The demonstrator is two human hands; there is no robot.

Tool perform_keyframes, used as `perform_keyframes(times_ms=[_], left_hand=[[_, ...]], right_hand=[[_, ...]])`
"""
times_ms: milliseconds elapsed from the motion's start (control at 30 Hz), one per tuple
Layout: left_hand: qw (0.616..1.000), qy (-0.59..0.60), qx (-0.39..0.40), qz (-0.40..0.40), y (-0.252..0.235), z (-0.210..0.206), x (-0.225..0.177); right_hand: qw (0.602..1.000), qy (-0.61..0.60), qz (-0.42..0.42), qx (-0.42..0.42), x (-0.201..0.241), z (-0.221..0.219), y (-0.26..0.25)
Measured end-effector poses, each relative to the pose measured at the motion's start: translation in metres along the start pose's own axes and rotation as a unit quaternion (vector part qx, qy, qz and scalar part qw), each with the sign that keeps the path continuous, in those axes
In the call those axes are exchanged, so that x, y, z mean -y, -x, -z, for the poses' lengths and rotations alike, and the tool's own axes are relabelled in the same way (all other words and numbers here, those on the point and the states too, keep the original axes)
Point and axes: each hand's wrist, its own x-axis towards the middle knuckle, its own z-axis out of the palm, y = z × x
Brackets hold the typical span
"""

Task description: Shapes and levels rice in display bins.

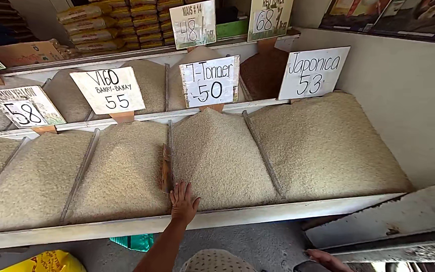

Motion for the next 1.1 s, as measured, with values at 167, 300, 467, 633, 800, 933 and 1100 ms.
perform_keyframes(times_ms=[167, 300, 467, 633, 800, 933, 1100], left_hand=[[0.999, 0.019, 0.039, 0.017, 0.0, 0.008, -0.001], [1.0, 0.003, 0.021, 0.017, 0.0, 0.005, -0.001], [1.0, 0.002, 0.025, 0.018, 0.0, 0.005, 0.001], [1.0, -0.004, -0.008, 0.002, 0.001, 0.001, 0.004], [0.993, 0.112, 0.02, -0.008, 0.004, 0.01, 0.013], [0.953, 0.297, 0.017, 0.057, 0.013, 0.035, 0.007], [0.917, 0.376, -0.109, -0.08, 0.042, 0.118, -0.058]], right_hand=[[1.0, 0.007, -0.013, 0.022, 0.002, 0.0, -0.004], [0.999, -0.006, -0.022, 0.03, 0.003, 0.001, -0.011], [0.999, -0.017, -0.034, 0.035, 0.006, -0.009, -0.025], [0.996, -0.031, -0.025, 0.074, -0.002, -0.009, -0.048], [0.977, -0.041, -0.048, 0.202, -0.015, 0.003, -0.09], [0.95, -0.042, -0.113, 0.29, -0.021, -0.002, -0.138], [0.912, 0.007, -0.129, 0.388, -0.023, -0.054, -0.208]])
